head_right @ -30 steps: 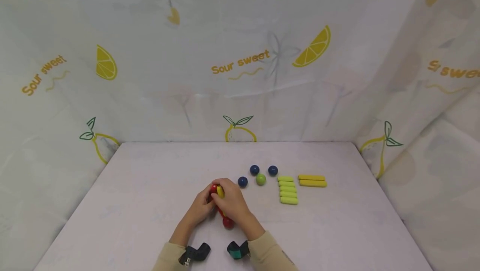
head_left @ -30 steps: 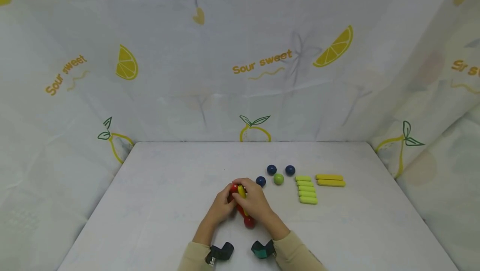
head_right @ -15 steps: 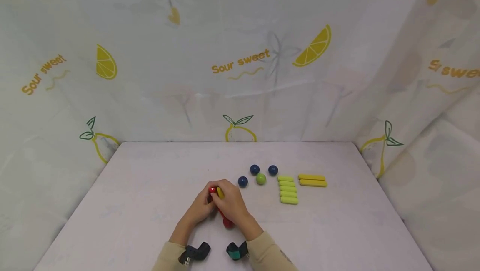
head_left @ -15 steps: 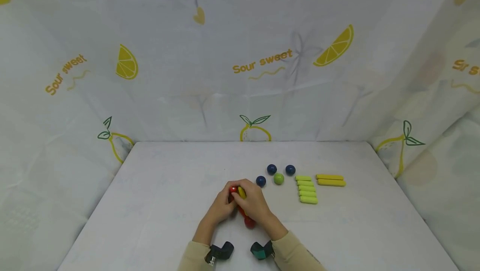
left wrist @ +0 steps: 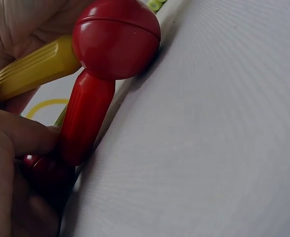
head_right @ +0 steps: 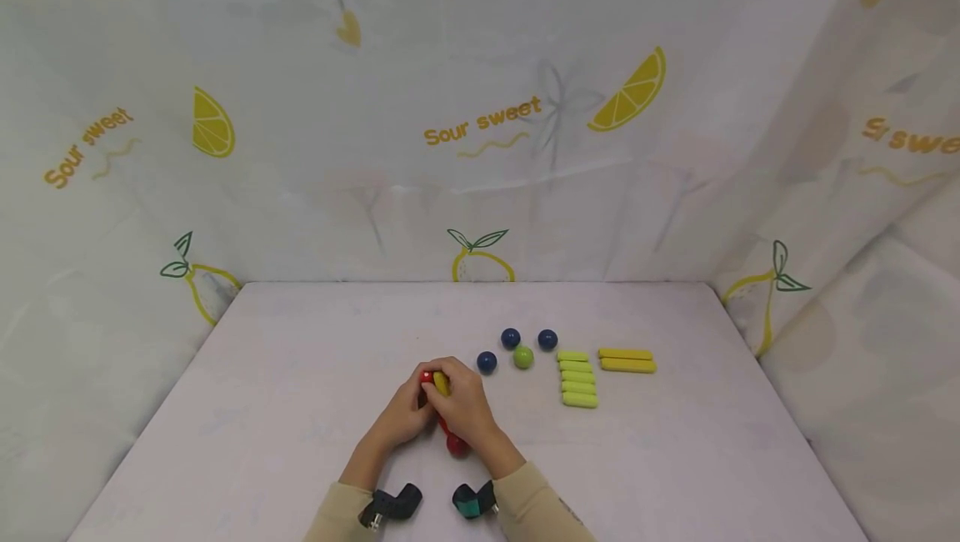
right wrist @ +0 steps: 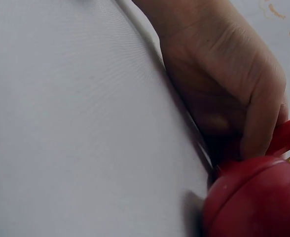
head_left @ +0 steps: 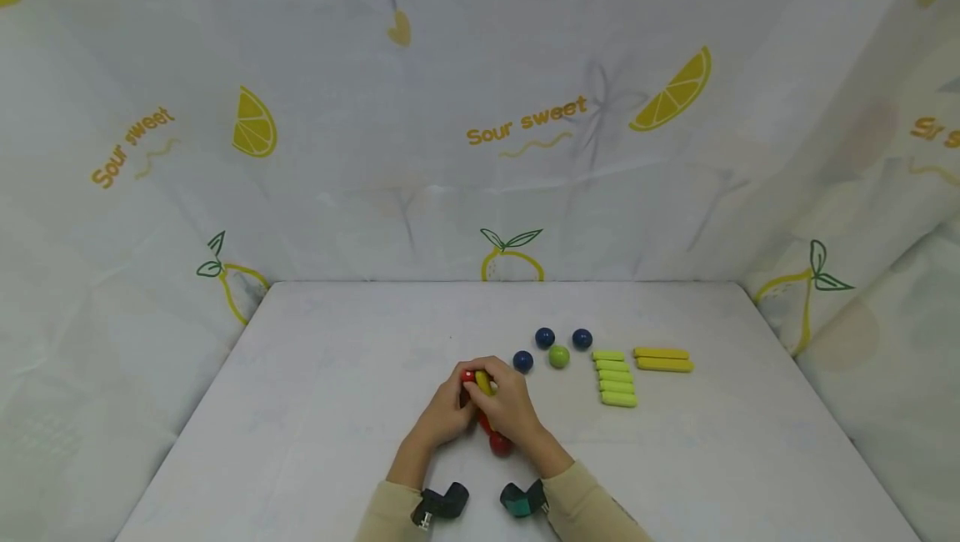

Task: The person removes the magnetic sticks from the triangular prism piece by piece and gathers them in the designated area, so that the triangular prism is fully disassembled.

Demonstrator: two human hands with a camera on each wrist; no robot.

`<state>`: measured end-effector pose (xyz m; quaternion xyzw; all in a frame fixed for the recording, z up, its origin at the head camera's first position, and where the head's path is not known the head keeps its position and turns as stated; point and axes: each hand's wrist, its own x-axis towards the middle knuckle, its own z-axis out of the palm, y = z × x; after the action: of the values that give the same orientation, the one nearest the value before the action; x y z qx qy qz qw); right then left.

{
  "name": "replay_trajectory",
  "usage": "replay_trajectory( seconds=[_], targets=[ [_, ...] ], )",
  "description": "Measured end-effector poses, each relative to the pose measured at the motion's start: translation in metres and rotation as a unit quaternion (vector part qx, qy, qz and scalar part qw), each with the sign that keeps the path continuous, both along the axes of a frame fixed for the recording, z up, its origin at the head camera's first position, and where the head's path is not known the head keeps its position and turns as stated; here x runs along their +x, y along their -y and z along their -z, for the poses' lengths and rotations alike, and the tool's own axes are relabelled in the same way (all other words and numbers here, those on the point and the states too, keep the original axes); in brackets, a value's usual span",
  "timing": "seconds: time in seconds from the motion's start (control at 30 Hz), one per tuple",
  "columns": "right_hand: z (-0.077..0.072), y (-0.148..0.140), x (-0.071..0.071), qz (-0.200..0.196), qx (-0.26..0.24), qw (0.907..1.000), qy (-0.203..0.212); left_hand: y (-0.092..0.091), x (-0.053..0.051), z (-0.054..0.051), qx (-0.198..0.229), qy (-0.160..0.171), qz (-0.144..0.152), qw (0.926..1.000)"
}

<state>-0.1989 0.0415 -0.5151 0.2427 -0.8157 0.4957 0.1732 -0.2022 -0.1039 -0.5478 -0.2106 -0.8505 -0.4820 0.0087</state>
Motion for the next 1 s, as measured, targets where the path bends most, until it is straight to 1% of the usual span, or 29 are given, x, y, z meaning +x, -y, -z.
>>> replay_trajectory(
  seconds=[0.23, 0.3, 0.47, 0.5, 0.53, 0.6, 0.7, 0.73, 0.77, 0.83, 0.87, 0.93, 1.0],
  targets=[
    [0.003, -0.001, -0.001, 0.006, -0.010, 0.9998, 0.017, 0.000, 0.000, 0.000, 0.010, 0.004, 0.004, 0.9999],
    [0.003, -0.001, -0.001, 0.010, -0.014, 0.9995, 0.026, 0.000, 0.000, 0.000, 0.006, 0.004, 0.006, 1.0000],
    [0.001, -0.001, 0.000, 0.011, -0.029, 0.9984, 0.046, 0.000, 0.001, -0.001, 0.005, 0.023, 0.011, 0.9997],
    [0.000, -0.001, 0.000, 0.011, -0.030, 0.9982, 0.051, 0.000, 0.001, -0.001, 0.007, 0.031, 0.009, 0.9994],
    [0.000, -0.001, 0.000, 0.012, -0.030, 0.9980, 0.054, -0.001, 0.003, -0.006, 0.008, 0.037, 0.011, 0.9992],
    [-0.002, -0.001, 0.000, 0.015, -0.027, 0.9977, 0.060, -0.001, 0.003, -0.006, 0.008, 0.040, 0.014, 0.9991],
    [-0.002, -0.001, 0.000, 0.019, -0.025, 0.9973, 0.067, -0.002, 0.010, -0.023, 0.010, 0.054, 0.020, 0.9983],
    [-0.002, -0.001, -0.001, 0.019, -0.027, 0.9972, 0.068, -0.002, 0.012, -0.029, 0.009, 0.054, 0.024, 0.9982],
    [-0.002, -0.001, -0.001, 0.018, -0.029, 0.9969, 0.070, -0.002, 0.012, -0.030, 0.007, 0.052, 0.025, 0.9983],
    [-0.001, -0.002, -0.001, 0.015, -0.037, 0.9965, 0.074, -0.003, 0.014, -0.035, 0.007, 0.057, 0.026, 0.9980],
    [-0.002, -0.003, -0.001, 0.012, -0.044, 0.9960, 0.077, -0.003, 0.013, -0.032, 0.002, 0.054, 0.024, 0.9983],
    [-0.004, -0.004, -0.001, 0.003, -0.069, 0.9936, 0.089, -0.003, 0.009, -0.022, 0.000, 0.051, 0.020, 0.9985],
    [-0.008, -0.005, -0.002, -0.008, -0.102, 0.9890, 0.107, -0.003, 0.005, -0.012, -0.004, 0.047, 0.016, 0.9988]
  ],
)
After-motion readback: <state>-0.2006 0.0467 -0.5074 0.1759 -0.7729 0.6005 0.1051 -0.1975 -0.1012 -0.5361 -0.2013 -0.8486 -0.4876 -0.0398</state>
